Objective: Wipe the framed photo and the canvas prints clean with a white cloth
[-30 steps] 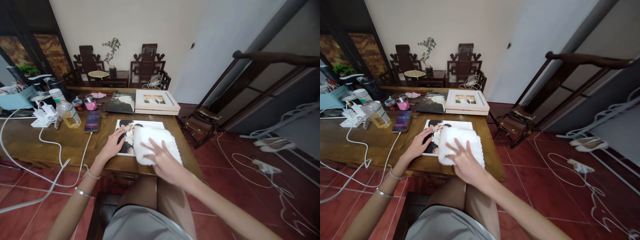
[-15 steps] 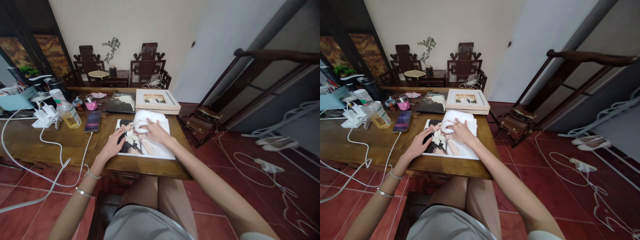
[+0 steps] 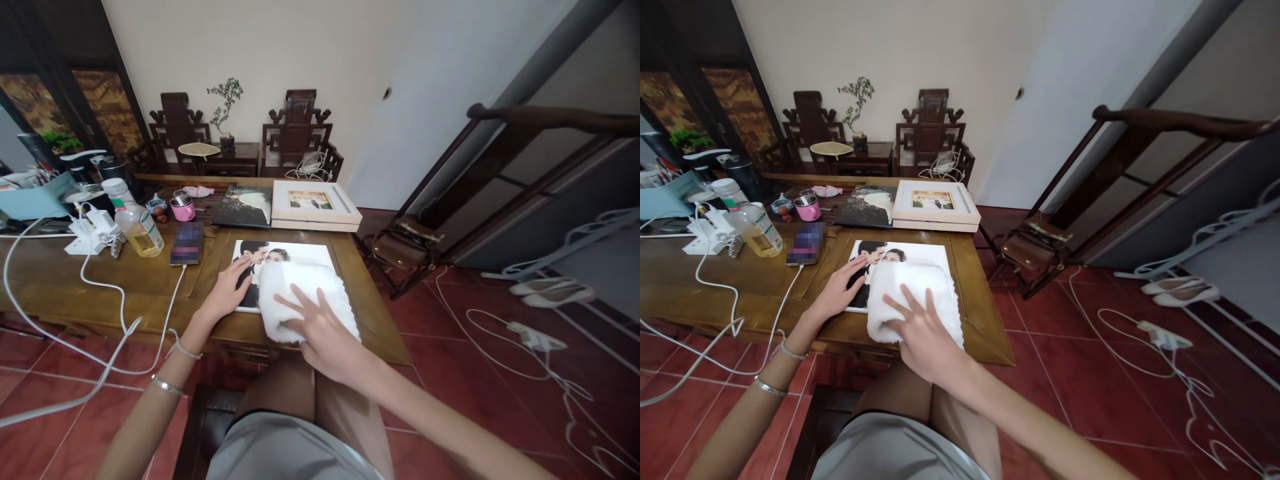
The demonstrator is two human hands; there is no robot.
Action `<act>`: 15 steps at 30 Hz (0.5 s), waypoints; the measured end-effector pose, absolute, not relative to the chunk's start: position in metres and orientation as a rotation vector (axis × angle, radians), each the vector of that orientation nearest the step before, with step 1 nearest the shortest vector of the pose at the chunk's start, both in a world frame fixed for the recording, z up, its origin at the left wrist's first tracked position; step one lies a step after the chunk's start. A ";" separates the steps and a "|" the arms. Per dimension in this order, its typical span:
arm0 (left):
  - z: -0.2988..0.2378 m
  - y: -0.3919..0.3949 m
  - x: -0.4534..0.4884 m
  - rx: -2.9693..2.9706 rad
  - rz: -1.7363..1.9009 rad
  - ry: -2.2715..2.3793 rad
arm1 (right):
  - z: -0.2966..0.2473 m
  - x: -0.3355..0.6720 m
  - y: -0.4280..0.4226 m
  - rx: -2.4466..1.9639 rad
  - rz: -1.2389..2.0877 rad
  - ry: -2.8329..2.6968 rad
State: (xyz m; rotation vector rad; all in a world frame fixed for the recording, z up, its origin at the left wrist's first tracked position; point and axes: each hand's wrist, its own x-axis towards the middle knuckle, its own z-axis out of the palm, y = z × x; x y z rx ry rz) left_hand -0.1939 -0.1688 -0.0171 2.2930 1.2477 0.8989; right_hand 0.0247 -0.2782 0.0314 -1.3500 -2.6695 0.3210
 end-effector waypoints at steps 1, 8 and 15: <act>-0.017 -0.169 -0.194 2.295 0.899 1.248 | 0.032 0.027 -0.282 -1.335 0.347 -2.673; -0.017 -0.169 -0.195 2.296 0.897 1.237 | 0.024 0.056 -0.233 -1.524 0.292 -2.530; -0.014 -0.170 -0.194 2.272 0.893 1.239 | 0.024 0.055 -0.156 -1.730 0.228 -2.391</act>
